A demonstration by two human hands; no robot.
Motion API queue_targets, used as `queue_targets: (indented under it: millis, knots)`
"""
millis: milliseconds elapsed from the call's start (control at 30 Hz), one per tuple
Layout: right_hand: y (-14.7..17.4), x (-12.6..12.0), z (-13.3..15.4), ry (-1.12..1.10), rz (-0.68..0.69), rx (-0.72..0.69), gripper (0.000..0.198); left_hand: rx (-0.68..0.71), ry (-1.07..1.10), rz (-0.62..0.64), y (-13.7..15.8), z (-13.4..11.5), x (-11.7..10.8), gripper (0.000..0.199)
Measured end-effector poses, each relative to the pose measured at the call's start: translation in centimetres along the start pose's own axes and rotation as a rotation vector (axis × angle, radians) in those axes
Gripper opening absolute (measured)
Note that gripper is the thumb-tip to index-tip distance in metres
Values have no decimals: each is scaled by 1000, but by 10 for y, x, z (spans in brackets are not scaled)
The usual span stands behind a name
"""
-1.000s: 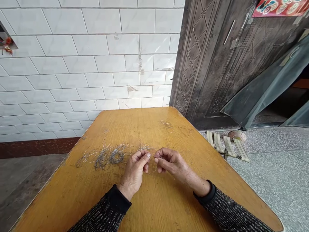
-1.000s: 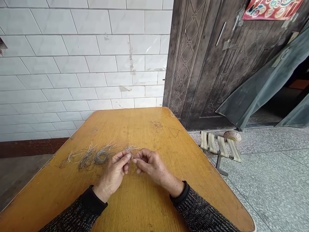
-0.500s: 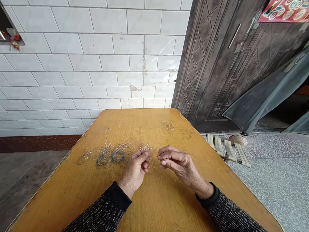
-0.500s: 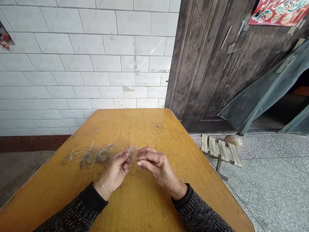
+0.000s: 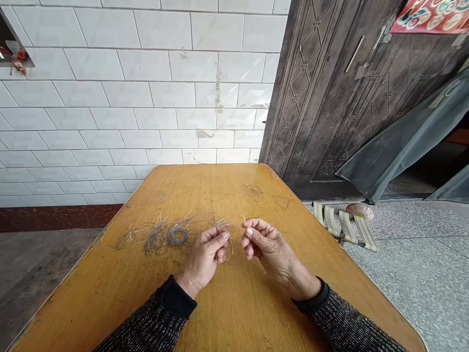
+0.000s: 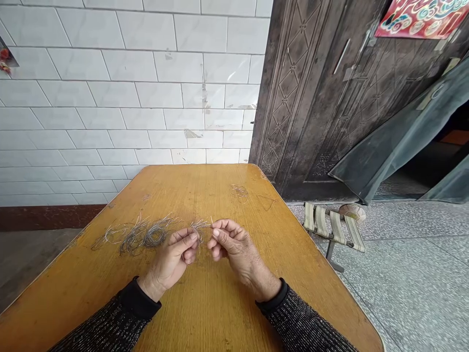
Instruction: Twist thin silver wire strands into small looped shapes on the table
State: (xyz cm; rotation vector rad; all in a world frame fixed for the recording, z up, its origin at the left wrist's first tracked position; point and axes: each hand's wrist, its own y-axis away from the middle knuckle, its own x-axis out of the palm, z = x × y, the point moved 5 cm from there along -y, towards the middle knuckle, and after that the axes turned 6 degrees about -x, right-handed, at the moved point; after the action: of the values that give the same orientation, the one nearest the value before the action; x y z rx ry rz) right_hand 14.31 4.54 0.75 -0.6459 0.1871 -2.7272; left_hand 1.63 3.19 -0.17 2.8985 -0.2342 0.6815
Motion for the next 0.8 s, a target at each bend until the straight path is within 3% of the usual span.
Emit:
queue_targets:
  millis: [233,533,667,800]
  knots:
    - [0,-8,15,378,17,-159,24,-117,-127,158,1,1,1,19]
    - [13,3,32,1015,399,-365,23,-228,-362,307,4,-2,2,20]
    - [19,12,35,1187,517,-493,28,-296,-478,323,7,0,0,19]
    - [23,18,27,1278,618,-499,29,-377,-578,393,9,5,-2,17]
